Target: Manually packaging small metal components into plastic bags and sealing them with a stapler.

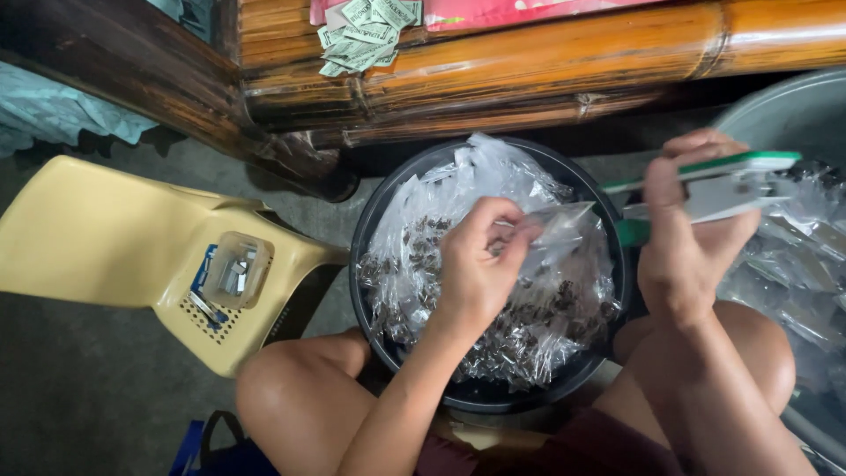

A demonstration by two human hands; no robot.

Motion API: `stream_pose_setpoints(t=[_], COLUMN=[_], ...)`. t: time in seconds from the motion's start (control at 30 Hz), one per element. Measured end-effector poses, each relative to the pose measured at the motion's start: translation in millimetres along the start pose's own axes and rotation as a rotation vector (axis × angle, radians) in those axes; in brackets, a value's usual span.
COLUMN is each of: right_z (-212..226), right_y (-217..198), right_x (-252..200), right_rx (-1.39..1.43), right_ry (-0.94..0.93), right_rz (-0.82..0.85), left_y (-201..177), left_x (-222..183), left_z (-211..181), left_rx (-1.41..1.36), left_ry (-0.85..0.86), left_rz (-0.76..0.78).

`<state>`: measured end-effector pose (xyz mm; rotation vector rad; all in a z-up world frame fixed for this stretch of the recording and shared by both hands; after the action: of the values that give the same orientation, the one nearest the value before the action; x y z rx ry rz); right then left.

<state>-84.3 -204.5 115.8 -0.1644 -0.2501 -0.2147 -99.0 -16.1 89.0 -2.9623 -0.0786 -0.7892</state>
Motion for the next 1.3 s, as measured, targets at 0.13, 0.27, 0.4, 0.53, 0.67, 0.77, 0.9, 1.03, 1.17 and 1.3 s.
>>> stream_pose_setpoints(t=[0.13,0.27,0.4,0.53,0.67,0.77,0.9,1.03,1.17,1.3], right_z=[-27,-65,-85,-100,-104,-98,-92,-109,-93,-98], right_y=[12,27,25,14,-5,-32,-21,-17,-20,-36], right_x=[5,23,19,14,7,21,31,21,30,29], right_rx=[-0.057,0.035,-0.061,-0.084,0.0,0.356,-0.259,0.085,0.055,-0.172], right_ry=[0.214,0.093,0.176,0.181,0.257,0.394,0.411,0.581,0.602,0.58], right_rz=[0.001,-0.049,-0.022,-0.009,-0.019,-0.098,0.162,0.176,0.108,0.067], left_y=[24,35,43,51,36,15,12,28,21,47], left_x=[-4,-16,-34,-40,-34,-28,-5,27,55,61], left_z=[7,16,43,54,80,96,101,109,131,143], left_rx=[0.125,0.243,0.21,0.164,0.253,0.126,0.104,-0.409,-0.59,-0.836], left_ry=[0.134,0.136,0.084,0.058,-0.003,-0.233,-0.186,-0.219,-0.281,-0.167], left_rz=[0.031,-0.078,-0.134,-0.158,-0.091,0.023,0.076,0.245,0.229,0.305])
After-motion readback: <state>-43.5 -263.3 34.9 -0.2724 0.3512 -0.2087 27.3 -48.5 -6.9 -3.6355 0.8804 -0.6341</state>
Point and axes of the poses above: each hand's wrist, its own x-axis towards the middle knuckle, its own y-axis out of the palm, z = x × y, the point moved 6 cm from there along x, towards the middle knuckle, and after that the axes turned 11 degrees about y, right-handed, at the moved point
